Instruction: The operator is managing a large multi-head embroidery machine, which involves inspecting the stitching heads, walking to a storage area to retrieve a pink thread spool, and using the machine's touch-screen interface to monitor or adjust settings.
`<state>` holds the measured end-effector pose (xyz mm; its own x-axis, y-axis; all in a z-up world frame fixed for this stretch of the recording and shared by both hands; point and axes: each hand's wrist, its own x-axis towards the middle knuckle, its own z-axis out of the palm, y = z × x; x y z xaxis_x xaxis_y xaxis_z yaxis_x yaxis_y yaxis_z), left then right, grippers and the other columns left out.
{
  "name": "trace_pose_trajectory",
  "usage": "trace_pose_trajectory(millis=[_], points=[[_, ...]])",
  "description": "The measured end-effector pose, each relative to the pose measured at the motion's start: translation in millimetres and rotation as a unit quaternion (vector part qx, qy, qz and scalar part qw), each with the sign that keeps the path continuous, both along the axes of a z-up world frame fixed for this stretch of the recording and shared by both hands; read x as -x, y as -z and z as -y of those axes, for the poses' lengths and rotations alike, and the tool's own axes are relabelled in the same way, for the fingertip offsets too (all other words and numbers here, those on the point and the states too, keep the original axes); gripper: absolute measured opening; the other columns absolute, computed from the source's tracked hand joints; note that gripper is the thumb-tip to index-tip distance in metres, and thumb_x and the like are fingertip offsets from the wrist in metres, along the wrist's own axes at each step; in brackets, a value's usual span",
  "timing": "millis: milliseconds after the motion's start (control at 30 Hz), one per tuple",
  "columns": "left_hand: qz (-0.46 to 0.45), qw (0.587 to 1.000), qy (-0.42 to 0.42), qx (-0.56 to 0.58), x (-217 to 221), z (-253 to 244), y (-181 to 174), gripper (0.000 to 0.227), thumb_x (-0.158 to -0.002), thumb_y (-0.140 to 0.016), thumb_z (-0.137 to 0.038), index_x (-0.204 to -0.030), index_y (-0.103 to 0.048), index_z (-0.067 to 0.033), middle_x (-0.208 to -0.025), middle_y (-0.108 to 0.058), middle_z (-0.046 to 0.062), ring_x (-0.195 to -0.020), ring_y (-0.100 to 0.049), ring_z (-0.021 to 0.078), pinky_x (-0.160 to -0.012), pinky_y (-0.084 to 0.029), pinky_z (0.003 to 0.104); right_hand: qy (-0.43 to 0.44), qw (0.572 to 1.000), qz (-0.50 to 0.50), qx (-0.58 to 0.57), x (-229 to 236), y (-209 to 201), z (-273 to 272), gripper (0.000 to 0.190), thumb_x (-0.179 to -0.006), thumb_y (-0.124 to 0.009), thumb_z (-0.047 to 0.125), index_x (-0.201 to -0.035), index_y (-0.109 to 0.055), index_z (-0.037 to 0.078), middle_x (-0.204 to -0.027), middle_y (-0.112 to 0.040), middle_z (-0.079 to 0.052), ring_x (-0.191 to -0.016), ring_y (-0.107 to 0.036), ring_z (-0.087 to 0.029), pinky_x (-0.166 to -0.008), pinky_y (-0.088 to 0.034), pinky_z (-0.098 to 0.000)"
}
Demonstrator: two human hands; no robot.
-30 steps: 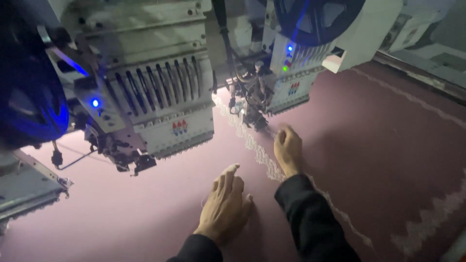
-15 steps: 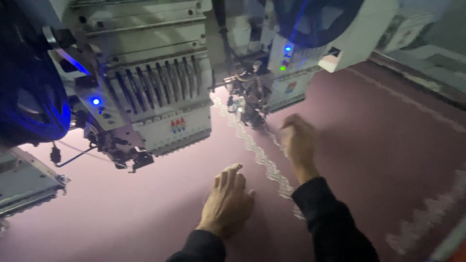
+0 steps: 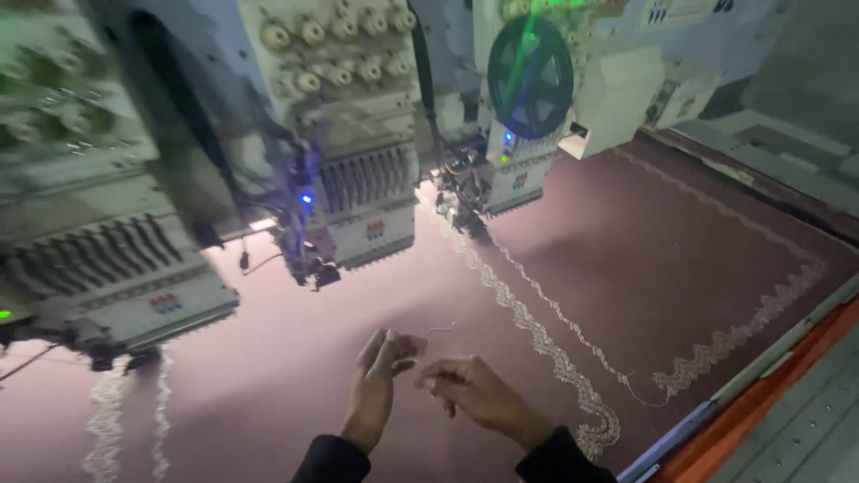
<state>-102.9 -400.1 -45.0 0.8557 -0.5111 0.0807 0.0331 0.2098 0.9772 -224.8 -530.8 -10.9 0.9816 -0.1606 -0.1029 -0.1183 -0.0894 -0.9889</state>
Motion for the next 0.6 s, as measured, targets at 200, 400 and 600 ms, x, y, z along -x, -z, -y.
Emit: trace_pose_trajectory(millis=[200, 400, 600], points=[[-0.121, 0.993, 0.010, 0.003, 24.6, -52.7, -57.6, 0.032, -0.105, -0.053, -0.029, -0.080, -0.055, -0.0080, -0.082, -0.072, 0.014, -0.071, -0.064, 0.0223, -0.068, -0.054, 0.035, 0.025, 0.992, 0.092, 0.088, 8.2, -24.3, -49.6, 0.024, -0.101, -0.063, 0.024, -0.094, -0.075, 0.005, -0.070, -0.062, -0.001, -0.062, -0.057, -0.011, -0.060, -0.050, -0.0263], [-0.072, 0.961, 0.197, -0.182, 21.1, -63.9, -36.7, 0.051, -0.100, -0.043, -0.056, -0.101, -0.066, -0.0110, -0.071, -0.065, 0.007, -0.056, -0.052, 0.0126, -0.050, -0.039, 0.026, 0.093, 0.959, 0.094, 0.251, -14.1, -0.9, -37.2, 0.019, -0.090, -0.074, 0.030, -0.089, -0.082, 0.012, -0.098, -0.070, 0.000, -0.086, -0.067, -0.013, -0.079, -0.054, -0.0281], [0.305, 0.872, 0.025, -0.383, -27.9, -49.9, 49.2, 0.033, -0.099, -0.050, -0.029, -0.075, -0.059, -0.0089, -0.082, -0.066, 0.013, -0.087, -0.062, 0.0373, -0.079, -0.045, 0.047, 0.020, 0.882, -0.180, 0.435, -36.8, 71.4, -15.9, 0.077, -0.101, -0.031, 0.053, -0.164, -0.015, 0.010, -0.174, -0.004, -0.010, -0.162, -0.001, -0.023, -0.128, 0.000, -0.0501]])
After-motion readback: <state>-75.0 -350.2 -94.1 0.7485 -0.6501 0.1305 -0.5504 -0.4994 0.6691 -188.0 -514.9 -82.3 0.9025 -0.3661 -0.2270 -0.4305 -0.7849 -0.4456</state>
